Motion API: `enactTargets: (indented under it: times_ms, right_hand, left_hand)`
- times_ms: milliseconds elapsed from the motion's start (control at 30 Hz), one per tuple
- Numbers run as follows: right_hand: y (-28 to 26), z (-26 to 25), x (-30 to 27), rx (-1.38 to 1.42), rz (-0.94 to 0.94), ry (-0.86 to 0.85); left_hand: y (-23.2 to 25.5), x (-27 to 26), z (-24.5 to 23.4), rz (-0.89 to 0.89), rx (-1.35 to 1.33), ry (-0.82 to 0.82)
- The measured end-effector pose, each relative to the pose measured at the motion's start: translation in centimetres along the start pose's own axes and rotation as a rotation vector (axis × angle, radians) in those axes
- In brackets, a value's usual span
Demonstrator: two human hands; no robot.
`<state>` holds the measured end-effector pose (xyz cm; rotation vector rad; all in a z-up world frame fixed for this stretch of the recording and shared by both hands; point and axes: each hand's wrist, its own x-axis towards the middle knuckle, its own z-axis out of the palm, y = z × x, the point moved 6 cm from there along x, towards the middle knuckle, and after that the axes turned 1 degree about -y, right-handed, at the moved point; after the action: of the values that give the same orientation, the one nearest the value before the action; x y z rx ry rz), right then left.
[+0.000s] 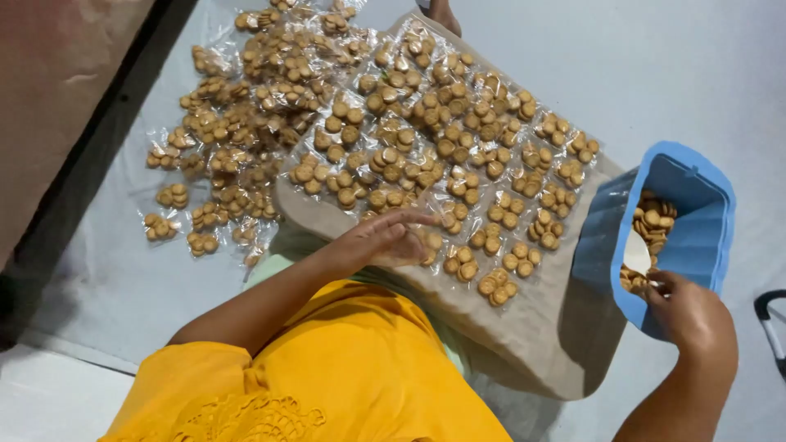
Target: Manually packing small cookies into individual plastic bags and using a spoon to transfer them from a container.
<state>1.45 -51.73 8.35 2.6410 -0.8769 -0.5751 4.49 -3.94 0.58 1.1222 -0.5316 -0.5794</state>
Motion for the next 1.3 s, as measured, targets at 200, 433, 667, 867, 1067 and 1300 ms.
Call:
enactTargets:
  times_ms: [200,433,667,867,1067,1300]
  right_hand:
    - [0.7,-1.6,0.6,-0.225,-0.038,0.333]
    - [1.4,2.5,5.2,0.079,-0.052,-0.025]
    - [2.6,0.7,4.9,-0.312,0.043,0.225]
    - [0.3,-1.4,2.5,-0.205,-0.049,0.23]
    - [0.7,-1.6,1.4,0.156,-0.171,0.132]
    - [1.9,-3.6,-0.3,0.369,-0.12,0.085]
  left_hand:
    - [-1.2,-0.3,-0.6,-0.052,-0.015,0.051]
    - [-1.2,0.0,-0.7,-0.073,0.049,0.082]
    - [-1.6,2.2,0.4,-0.024,-0.18,-0.039]
    - [-2.5,2.3,2.3,-0.204,-0.401,-0.065]
    - [-1.6,1.6,1.9,-0.199,-0.443,-0.033]
    - [-1.8,1.8,1.8,-0.149,-0.533,-0.041]
